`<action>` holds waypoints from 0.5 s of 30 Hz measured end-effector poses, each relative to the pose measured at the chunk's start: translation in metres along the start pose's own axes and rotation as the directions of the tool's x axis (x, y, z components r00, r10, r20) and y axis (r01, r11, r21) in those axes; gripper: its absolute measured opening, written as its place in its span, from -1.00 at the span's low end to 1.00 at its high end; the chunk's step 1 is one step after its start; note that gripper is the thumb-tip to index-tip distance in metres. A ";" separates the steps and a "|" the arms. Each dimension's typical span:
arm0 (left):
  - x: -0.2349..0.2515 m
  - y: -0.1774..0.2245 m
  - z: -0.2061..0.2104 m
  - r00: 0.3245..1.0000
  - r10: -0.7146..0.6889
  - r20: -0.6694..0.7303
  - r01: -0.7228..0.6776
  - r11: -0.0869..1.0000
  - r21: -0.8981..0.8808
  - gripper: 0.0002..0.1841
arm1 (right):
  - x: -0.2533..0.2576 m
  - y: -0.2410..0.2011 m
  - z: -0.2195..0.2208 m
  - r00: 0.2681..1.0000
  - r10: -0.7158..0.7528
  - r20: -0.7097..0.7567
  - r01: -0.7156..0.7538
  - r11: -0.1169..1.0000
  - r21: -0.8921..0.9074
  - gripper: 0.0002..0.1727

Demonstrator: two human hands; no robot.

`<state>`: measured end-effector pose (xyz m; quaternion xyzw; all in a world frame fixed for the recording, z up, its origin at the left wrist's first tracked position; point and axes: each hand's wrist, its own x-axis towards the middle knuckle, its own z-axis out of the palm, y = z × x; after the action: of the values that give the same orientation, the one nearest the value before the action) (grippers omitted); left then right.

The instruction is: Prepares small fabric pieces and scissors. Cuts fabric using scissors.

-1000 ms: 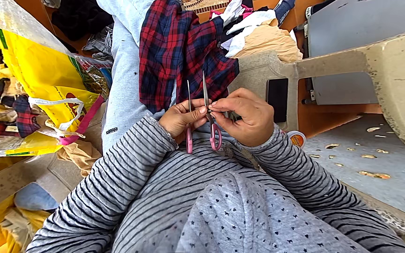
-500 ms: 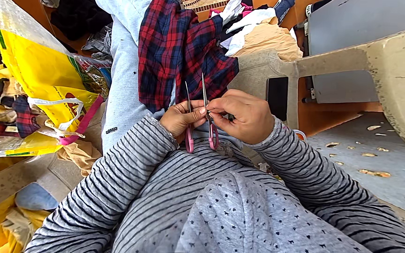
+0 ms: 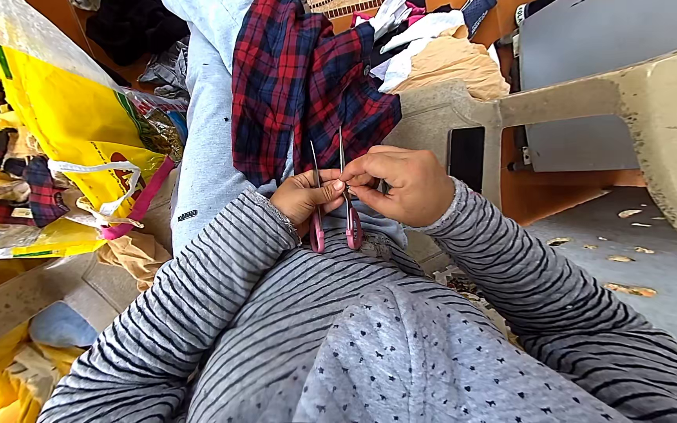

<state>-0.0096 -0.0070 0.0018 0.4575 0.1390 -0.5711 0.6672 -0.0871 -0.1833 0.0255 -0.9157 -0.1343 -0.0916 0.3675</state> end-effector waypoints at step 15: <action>-0.004 0.000 0.002 0.997 0.068 -0.033 -0.067 0.998 0.017 -0.84 | 0.000 0.008 -0.003 0.977 0.202 0.070 -0.214 0.936 0.278 -0.81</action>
<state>-0.0116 -0.0062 0.0061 0.4766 0.1302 -0.5416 0.6801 -0.0846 -0.1908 0.0230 -0.8641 -0.0559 -0.0136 0.5001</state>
